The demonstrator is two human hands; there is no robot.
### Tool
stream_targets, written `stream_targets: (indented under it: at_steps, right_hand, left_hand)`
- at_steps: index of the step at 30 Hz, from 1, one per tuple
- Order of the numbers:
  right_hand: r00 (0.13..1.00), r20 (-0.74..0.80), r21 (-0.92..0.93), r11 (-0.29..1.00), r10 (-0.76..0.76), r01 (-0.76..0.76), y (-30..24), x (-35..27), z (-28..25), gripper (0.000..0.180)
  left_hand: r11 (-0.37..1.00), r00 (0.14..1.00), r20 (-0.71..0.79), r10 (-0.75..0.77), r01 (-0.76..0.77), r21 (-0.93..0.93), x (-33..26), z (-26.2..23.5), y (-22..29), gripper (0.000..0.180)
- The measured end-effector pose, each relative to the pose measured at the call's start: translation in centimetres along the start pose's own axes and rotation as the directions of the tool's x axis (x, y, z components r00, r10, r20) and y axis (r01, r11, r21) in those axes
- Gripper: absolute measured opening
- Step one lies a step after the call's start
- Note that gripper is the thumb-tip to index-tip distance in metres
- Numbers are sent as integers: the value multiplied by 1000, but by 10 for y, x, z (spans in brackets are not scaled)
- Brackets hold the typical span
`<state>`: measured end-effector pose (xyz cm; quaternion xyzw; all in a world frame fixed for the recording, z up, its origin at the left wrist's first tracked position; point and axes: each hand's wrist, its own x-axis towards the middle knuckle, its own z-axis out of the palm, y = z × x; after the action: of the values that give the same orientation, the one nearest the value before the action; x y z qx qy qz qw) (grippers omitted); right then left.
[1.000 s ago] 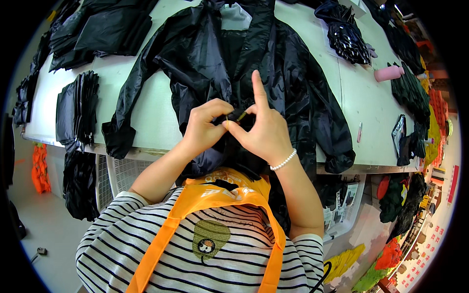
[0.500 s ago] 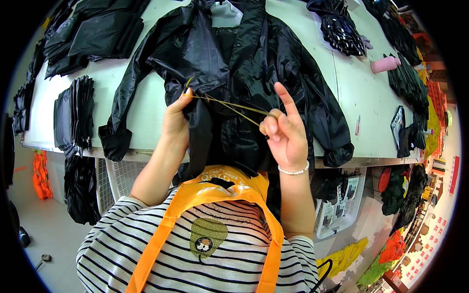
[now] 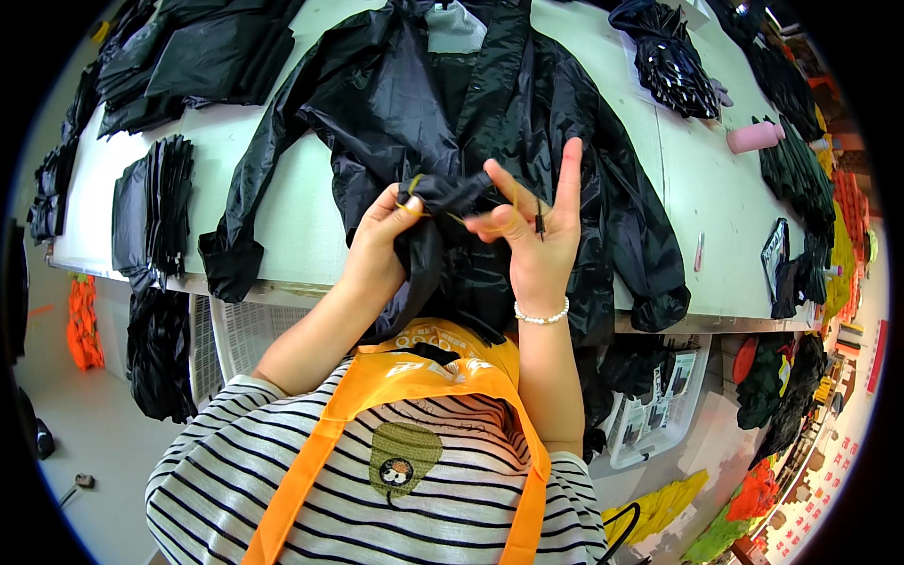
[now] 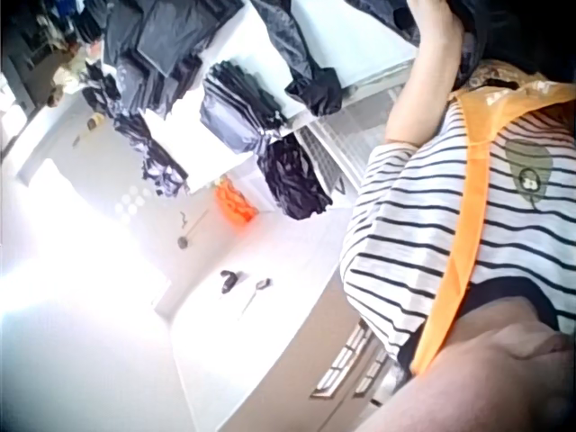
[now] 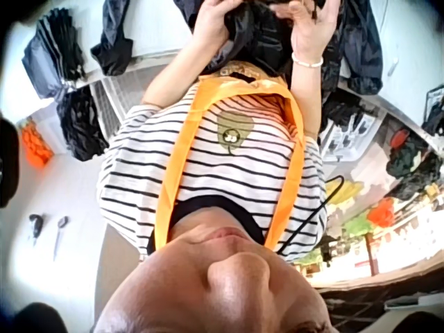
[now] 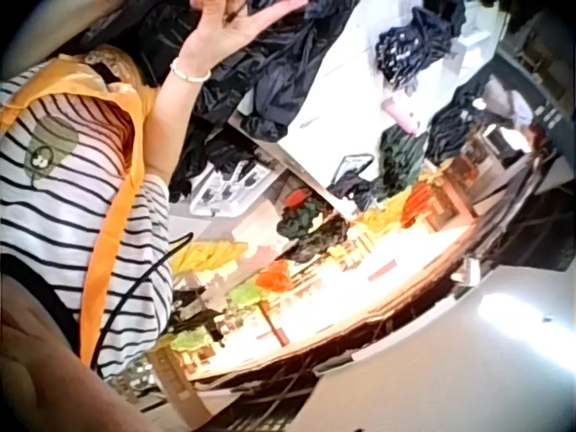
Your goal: The person lays a black jacket on a table and uses scissors to trim loose threads and excess fabric from the seams and edges. The person then uses a small white object to wipe the surface of the jacket and continues trimming other areas.
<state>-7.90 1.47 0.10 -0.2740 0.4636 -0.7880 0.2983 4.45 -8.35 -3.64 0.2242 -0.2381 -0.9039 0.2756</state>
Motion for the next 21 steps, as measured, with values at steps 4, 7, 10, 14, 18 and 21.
stream_targets:
  at_steps: [4,7,10,14,18,21]
  right_hand:
    - [996,47,-167,984,73,-65,-2,4,4,113]
    - [992,87,-477,878,95,-43,-4,5,5,118]
    - [975,198,-681,729,98,65,-4,2,12,114]
    - [948,139,-793,606,287,-67,-14,0,11,105]
    - [929,212,-760,649,302,-37,13,-12,-2,92]
    - [917,126,-793,594,379,-137,25,-15,-31,88]
  left_hand:
    - [864,976,98,196,-219,454,1,0,2,7]
    - [353,792,481,375,-602,716,9,-3,6,19]
    - [151,716,603,350,-679,718,8,0,7,27]
    - [153,799,494,342,-566,810,0,-6,-1,42]
    - [177,772,591,232,-631,755,-6,-12,-12,41]
    - [351,796,604,15,-570,743,-3,-21,12,64]
